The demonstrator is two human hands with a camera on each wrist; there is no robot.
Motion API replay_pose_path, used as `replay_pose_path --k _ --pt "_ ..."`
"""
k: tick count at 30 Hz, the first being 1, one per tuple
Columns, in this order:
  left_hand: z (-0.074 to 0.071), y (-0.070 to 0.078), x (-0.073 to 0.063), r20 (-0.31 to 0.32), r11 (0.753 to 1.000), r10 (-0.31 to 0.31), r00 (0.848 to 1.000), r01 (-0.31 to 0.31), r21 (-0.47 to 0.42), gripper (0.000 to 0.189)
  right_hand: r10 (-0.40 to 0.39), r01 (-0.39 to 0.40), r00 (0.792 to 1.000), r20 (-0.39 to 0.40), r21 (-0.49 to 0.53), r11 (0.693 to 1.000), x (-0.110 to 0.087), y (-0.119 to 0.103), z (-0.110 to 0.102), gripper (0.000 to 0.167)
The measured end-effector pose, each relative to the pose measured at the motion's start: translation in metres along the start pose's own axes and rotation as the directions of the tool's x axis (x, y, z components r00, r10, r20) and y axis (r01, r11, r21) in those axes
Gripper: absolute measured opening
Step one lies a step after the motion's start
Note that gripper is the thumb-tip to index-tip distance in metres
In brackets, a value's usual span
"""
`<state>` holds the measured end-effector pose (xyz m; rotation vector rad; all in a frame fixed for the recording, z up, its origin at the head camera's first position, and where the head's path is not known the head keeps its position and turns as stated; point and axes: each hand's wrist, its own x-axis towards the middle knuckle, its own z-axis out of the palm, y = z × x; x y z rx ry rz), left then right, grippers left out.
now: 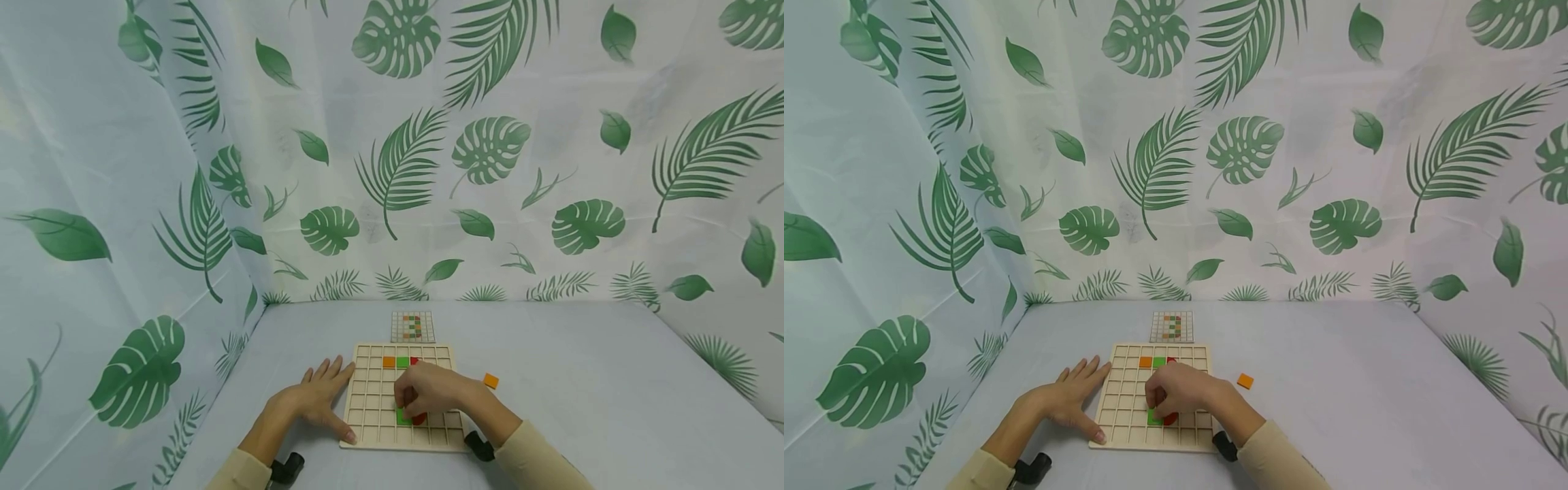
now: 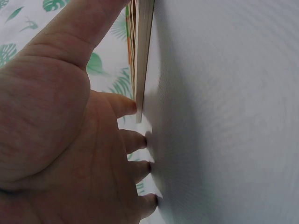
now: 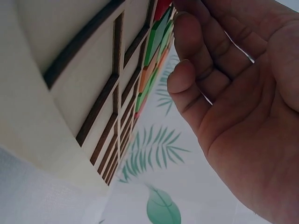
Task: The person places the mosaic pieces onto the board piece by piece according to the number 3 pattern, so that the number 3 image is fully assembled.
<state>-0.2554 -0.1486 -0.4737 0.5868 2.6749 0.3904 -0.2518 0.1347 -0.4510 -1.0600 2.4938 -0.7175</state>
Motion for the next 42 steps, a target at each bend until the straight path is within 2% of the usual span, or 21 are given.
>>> replay_pose_path --k 15,23,32,42 --pt "-0.002 0.001 -0.001 -0.002 1.000 0.005 1.000 -0.005 -0.006 0.139 0.007 -0.007 1.000 0.006 -0.030 1.000 0.000 -0.001 -0.001 0.019" --pt "-0.001 0.001 0.000 0.000 1.000 0.000 1.000 0.000 -0.004 0.139 0.012 -0.013 1.000 -0.010 -0.070 0.997 -0.001 0.000 0.001 0.015" --pt "0.000 0.000 0.000 -0.006 1.000 0.006 1.000 -0.006 -0.010 0.139 0.032 -0.034 0.999 -0.033 -0.066 0.997 -0.001 0.000 0.001 0.011" --pt "0.001 -0.001 0.000 -0.010 1.000 0.009 1.000 -0.009 -0.006 0.139 -0.030 0.025 0.994 -0.103 -0.055 0.998 -0.006 0.012 -0.013 0.015"
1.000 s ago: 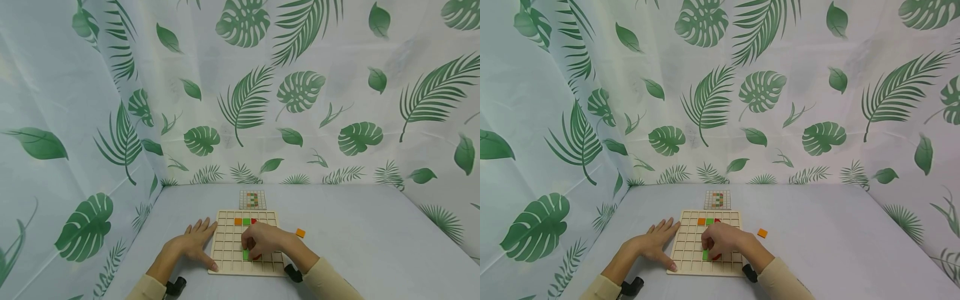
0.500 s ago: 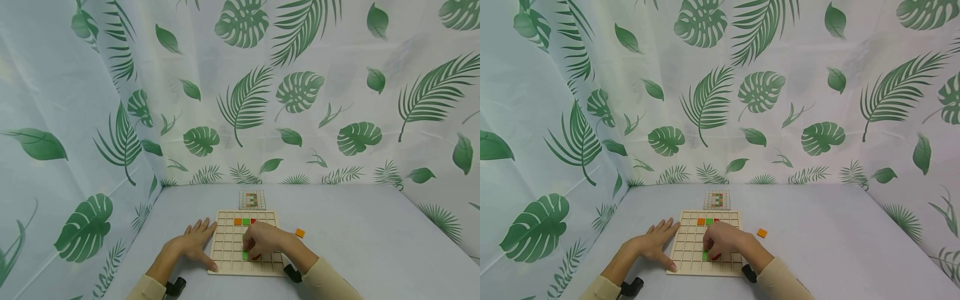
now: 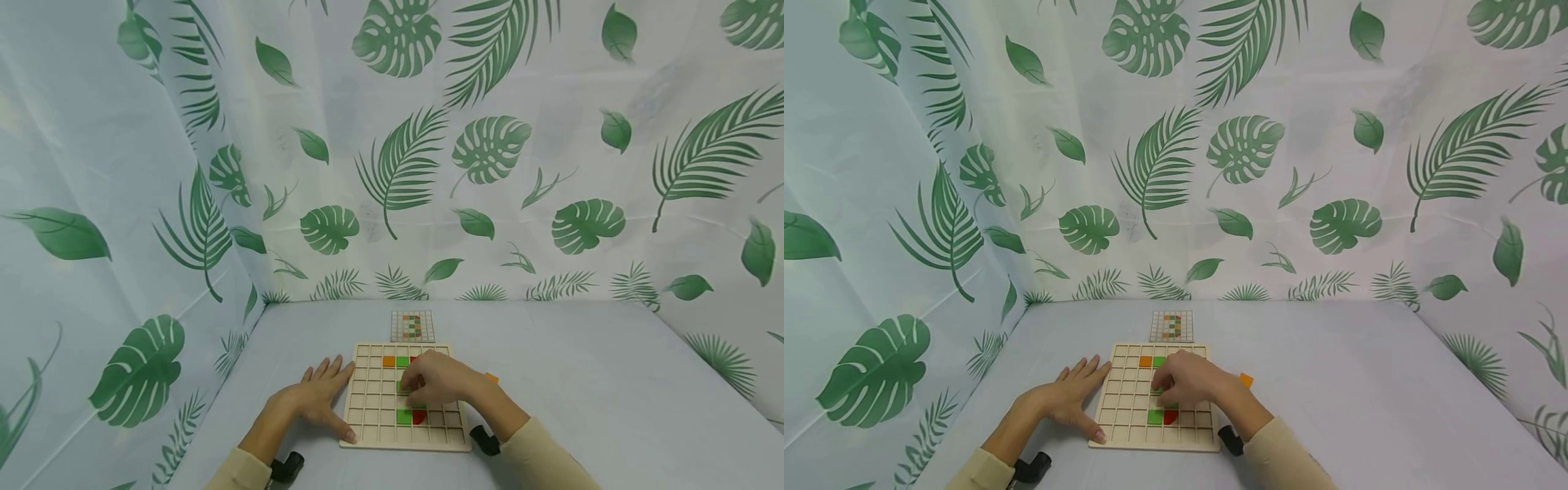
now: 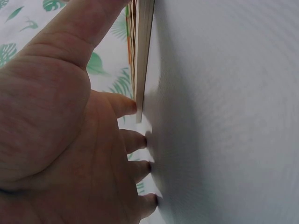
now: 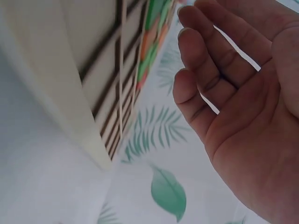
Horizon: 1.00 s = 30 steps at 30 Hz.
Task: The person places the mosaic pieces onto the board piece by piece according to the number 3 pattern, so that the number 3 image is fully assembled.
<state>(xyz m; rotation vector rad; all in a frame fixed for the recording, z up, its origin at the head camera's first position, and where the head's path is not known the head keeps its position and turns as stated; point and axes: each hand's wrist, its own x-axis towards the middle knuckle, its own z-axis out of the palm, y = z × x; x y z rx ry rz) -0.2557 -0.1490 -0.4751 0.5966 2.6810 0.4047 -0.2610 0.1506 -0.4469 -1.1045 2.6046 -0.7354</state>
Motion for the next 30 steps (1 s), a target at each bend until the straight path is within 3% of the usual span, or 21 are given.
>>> replay_pose_path --k 10,15,30 --pt "-0.001 0.001 0.000 0.009 1.000 -0.006 1.000 0.006 0.004 0.139 0.091 -0.091 0.993 -0.079 0.005 0.996 -0.016 0.020 -0.029 0.026" --pt "-0.001 0.000 0.000 0.006 1.000 -0.006 1.000 0.006 0.007 0.139 0.095 -0.097 0.989 -0.113 -0.010 0.995 -0.023 0.029 -0.039 0.027" --pt "-0.001 0.000 0.001 0.005 1.000 -0.006 1.000 0.006 0.007 0.138 0.160 -0.152 0.978 -0.136 0.065 0.986 -0.036 0.039 -0.054 0.029"
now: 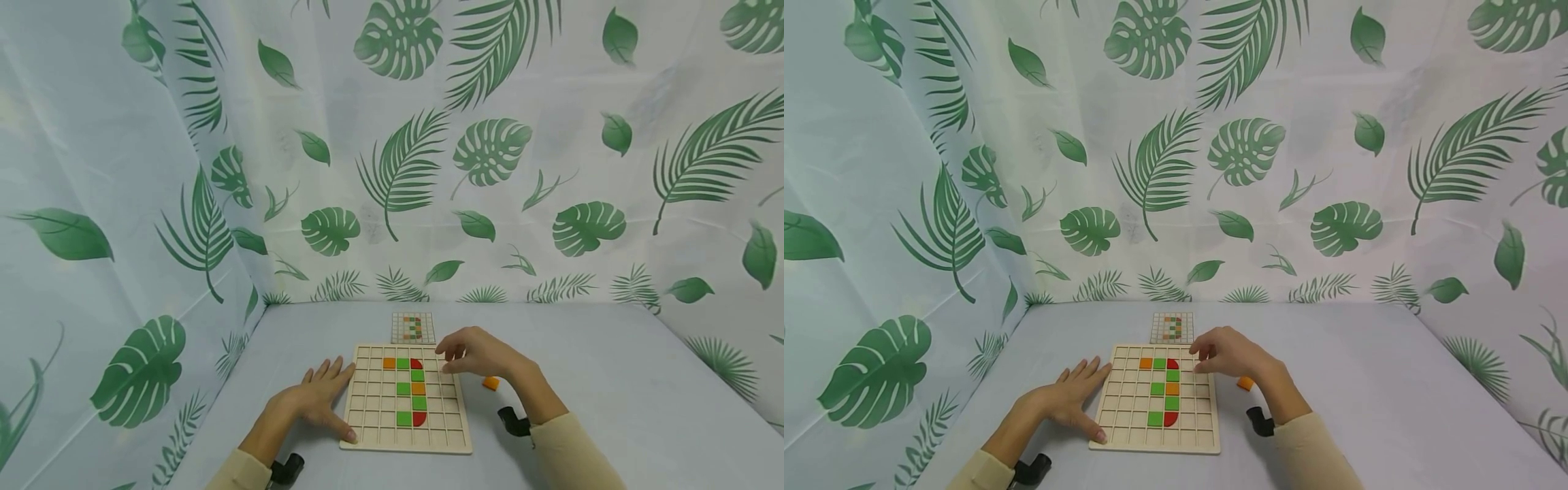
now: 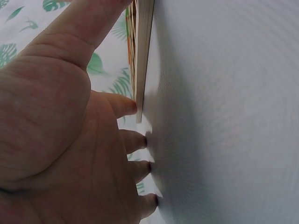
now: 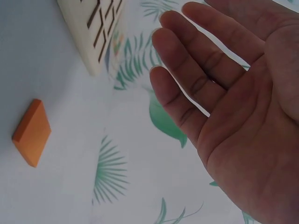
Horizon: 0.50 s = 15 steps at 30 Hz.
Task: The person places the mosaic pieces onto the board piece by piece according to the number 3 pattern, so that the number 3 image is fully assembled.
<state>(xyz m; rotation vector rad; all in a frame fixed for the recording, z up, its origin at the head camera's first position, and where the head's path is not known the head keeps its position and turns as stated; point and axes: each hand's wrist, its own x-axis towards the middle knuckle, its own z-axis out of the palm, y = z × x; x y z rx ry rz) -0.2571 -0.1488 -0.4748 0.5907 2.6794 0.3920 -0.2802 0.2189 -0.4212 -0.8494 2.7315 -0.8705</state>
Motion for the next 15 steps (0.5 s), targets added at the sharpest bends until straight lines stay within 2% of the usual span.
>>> replay_pose_path --k 10,15 --pt "0.000 0.001 0.000 0.001 1.000 -0.004 1.000 0.004 -0.002 0.137 0.015 -0.015 1.000 -0.007 0.010 1.000 -0.005 0.013 -0.008 0.031" --pt "0.000 0.001 -0.001 0.000 1.000 0.001 1.000 -0.001 -0.004 0.138 0.050 -0.050 0.999 0.000 0.017 0.999 -0.008 0.016 -0.011 0.031"
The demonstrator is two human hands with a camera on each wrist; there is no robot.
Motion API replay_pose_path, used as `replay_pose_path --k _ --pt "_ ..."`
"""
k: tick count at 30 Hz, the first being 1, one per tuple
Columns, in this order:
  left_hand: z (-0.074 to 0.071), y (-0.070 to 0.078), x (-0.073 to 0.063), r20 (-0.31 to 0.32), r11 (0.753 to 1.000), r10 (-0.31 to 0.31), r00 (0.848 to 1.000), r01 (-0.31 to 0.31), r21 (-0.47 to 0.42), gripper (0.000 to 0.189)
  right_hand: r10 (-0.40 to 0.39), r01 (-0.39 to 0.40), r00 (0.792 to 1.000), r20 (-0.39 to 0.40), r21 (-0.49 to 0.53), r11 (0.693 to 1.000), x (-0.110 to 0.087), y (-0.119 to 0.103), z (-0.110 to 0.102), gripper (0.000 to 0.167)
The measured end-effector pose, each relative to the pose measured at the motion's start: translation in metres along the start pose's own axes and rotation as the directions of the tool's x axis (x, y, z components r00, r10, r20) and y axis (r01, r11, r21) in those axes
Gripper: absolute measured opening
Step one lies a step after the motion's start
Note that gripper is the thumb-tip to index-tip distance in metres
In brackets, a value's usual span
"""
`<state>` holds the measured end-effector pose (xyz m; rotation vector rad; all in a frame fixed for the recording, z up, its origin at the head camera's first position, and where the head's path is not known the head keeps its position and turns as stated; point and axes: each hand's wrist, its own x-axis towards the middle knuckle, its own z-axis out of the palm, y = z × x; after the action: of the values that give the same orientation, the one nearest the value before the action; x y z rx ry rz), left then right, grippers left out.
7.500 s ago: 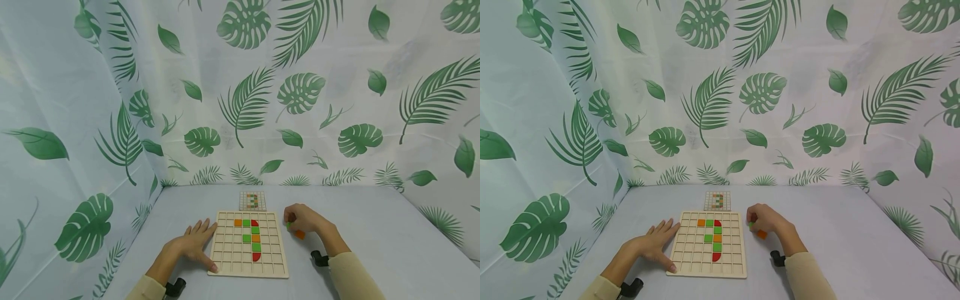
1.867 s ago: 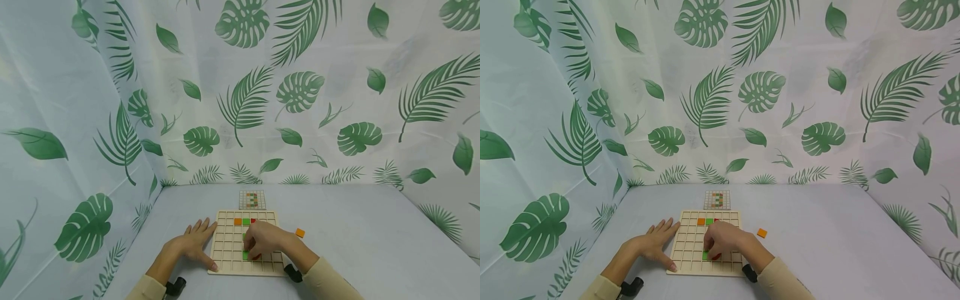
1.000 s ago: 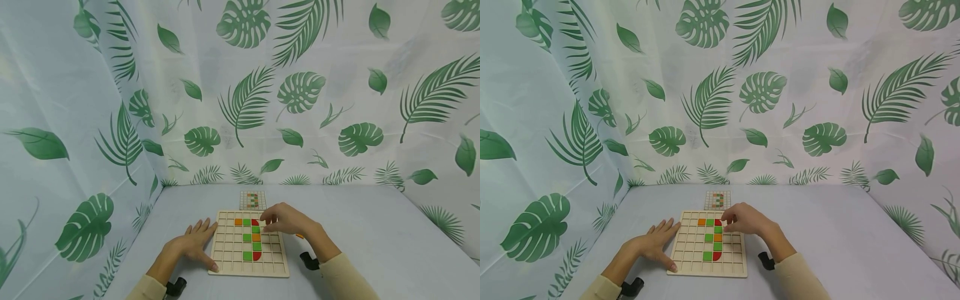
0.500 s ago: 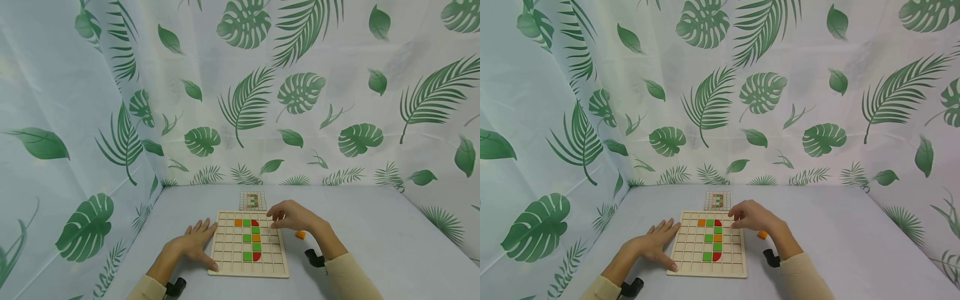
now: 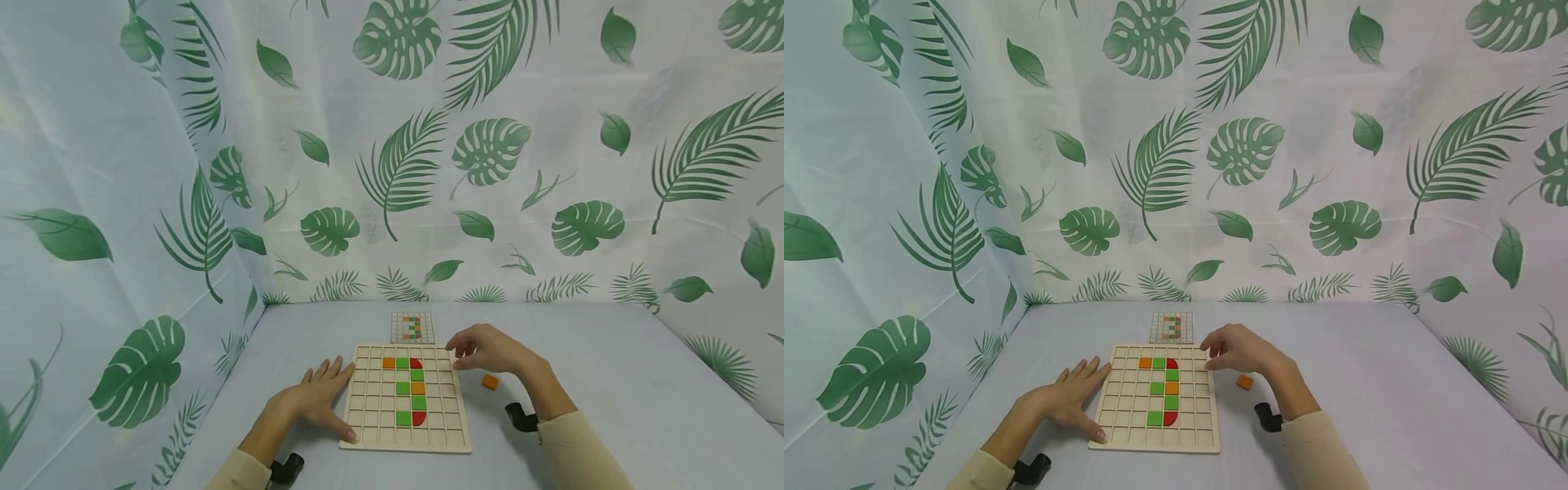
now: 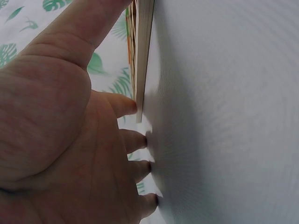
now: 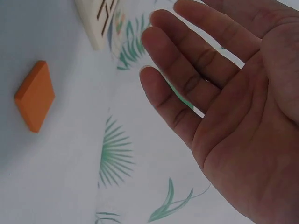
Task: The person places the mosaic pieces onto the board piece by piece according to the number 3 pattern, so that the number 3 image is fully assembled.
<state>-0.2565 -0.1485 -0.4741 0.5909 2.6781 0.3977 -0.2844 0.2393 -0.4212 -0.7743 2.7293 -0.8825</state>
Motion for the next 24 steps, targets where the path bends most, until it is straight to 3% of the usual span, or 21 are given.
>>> replay_pose_path --k 10,17,24 --pt "-0.001 0.000 0.000 -0.002 1.000 0.003 1.000 -0.003 -0.007 0.138 0.073 -0.073 0.997 0.014 0.007 0.997 -0.004 0.010 -0.005 0.031" --pt "0.000 0.000 0.000 0.005 1.000 0.004 1.000 -0.004 0.003 0.138 0.190 -0.191 0.981 0.036 0.022 0.981 -0.007 0.020 -0.003 0.030" --pt "0.000 0.000 0.000 0.001 1.000 0.004 1.000 -0.004 0.000 0.138 0.232 -0.232 0.972 0.034 -0.002 0.973 -0.008 0.027 -0.002 0.030"
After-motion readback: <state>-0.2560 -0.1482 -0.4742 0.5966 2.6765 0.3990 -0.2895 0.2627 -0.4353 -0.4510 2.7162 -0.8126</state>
